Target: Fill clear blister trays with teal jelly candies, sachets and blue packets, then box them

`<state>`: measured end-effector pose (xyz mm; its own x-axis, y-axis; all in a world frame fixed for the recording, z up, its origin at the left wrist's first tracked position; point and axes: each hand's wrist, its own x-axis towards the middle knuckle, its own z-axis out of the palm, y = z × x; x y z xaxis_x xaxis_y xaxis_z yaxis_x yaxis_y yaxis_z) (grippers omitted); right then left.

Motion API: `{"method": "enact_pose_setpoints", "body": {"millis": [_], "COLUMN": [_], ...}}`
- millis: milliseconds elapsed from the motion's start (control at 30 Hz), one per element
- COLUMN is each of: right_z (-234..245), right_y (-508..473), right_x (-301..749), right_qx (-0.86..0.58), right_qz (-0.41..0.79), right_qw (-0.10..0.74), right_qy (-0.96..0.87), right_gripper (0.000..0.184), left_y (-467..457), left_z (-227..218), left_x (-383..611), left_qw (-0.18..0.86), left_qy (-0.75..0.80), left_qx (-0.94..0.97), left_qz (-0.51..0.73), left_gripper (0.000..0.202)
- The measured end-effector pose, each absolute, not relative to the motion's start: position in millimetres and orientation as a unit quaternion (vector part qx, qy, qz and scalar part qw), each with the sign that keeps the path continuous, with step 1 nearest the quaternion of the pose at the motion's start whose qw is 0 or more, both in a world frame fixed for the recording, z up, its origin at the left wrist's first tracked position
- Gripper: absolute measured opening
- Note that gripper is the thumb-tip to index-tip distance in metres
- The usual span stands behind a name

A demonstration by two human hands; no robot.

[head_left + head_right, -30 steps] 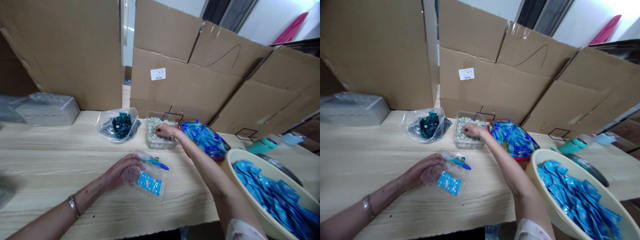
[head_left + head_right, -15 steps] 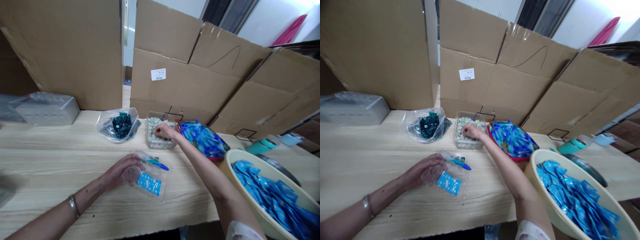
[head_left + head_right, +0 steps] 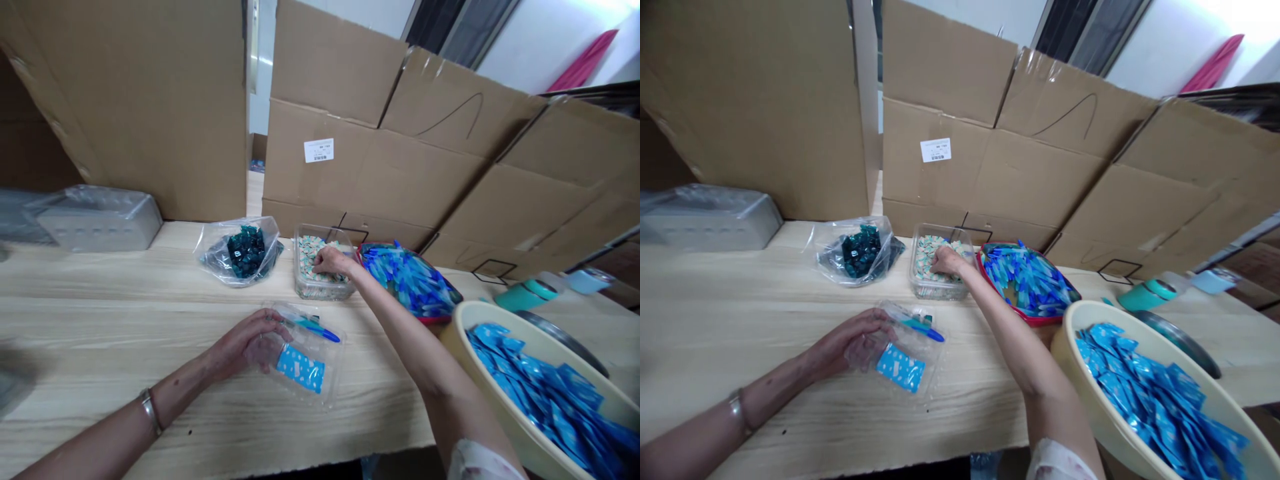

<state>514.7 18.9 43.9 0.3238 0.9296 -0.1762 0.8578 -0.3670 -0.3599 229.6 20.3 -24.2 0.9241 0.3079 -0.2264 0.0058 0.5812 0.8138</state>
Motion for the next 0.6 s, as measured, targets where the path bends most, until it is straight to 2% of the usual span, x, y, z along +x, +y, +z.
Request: {"method": "enact_pose_setpoints", "body": {"millis": [100, 333, 600], "right_z": [47.0, 43.1, 27.9], "right_y": [14.3, 15.0, 14.5], "right_x": [505.2, 495.5, 508.8], "right_qx": [-0.827, -0.842, -0.83], "right_qz": [0.142, 0.101, 0.153], "right_qw": [0.061, 0.055, 0.161], "right_qy": [-0.541, -0.528, -0.512], "right_gripper": [0.009, 0.007, 0.011], "left_y": [19.7, 19.3, 19.2], "left_z": [-21.9, -21.7, -21.4], "left_x": [229.5, 229.9, 229.9], "left_qw": [0.873, 0.873, 0.866], "left_qy": [0.177, 0.177, 0.19], "left_qx": [0.447, 0.445, 0.452], "left_qz": [0.083, 0.089, 0.094], "left_gripper": [0.026, 0.021, 0.025]}}
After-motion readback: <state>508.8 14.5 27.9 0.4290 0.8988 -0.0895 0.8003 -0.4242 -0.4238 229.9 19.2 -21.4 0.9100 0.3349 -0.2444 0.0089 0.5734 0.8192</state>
